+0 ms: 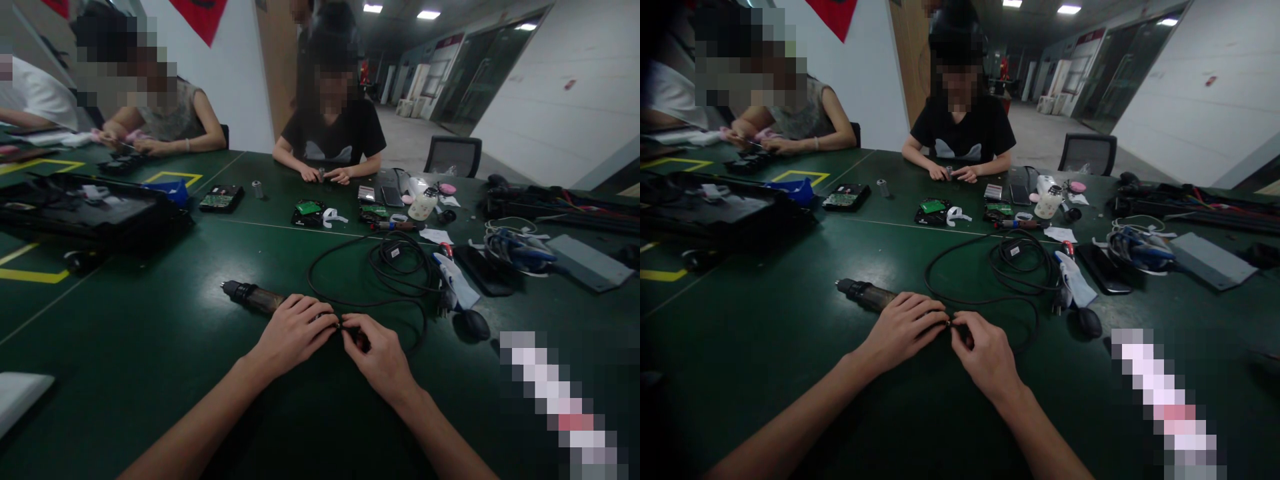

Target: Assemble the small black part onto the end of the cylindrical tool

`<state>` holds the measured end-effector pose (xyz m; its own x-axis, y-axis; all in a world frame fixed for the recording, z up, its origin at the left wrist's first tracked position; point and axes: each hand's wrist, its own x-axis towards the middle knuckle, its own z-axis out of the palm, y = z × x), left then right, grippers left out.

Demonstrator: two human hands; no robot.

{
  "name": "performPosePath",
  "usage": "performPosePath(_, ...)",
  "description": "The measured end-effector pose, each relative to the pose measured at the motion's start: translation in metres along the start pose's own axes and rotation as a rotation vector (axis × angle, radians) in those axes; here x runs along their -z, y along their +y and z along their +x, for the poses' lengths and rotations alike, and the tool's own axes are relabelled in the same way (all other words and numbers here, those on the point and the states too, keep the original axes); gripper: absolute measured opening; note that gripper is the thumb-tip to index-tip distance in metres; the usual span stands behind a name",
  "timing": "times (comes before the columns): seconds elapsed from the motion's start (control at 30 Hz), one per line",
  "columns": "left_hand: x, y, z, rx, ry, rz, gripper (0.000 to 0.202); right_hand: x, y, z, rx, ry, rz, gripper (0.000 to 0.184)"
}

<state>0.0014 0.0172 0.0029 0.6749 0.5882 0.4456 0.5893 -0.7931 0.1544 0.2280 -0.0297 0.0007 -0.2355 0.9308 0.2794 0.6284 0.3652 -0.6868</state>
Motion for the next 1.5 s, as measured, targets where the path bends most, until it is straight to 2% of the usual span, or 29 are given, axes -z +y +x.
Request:
performPosePath(0.4, -0.0087, 0.0020, 0.0000, 0.019, 0.025, 0.078, 0.015, -0.0013, 0.0008, 0.0000, -0.009, 0.001, -0.020, 0.014)
performPosePath(0.7, 0.0010, 0.0058, 0.0003, 0.038, -0.008, -0.040, 0.021, 0.0005, -0.0006, 0.0010, -0.004, -0.011, -0.030, 0.013)
performPosePath(0.83, -0.0004, 0.0050, 0.0001, 0.037, 0.007, -0.008, 0.016, 0.0007, -0.0002, 0.0003, -0.009, -0.017, -0.024, 0.014)
performPosePath(1.0, 0.0009, 0.0067, 0.0007, 0.045, -0.004, -0.042, 0.023, 0.0018, -0.0014, 0.0003, -0.001, -0.019, -0.025, 0.015)
performPosePath(1.17, -0.0002, 0.0061, 0.0005, 0.039, 0.014, -0.013, 0.017, 0.0028, -0.0028, 0.0008, 0.012, -0.021, -0.024, 0.016)
performPosePath(1.33, 0.0002, 0.0062, 0.0006, 0.043, -0.001, -0.039, 0.022, 0.0026, -0.0029, 0.0012, 0.003, -0.036, -0.023, 0.016)
performPosePath(1.5, -0.0021, 0.0059, 0.0004, 0.055, 0.003, -0.028, 0.016, 0.0012, -0.0011, 0.0007, -0.001, -0.036, -0.021, 0.016)
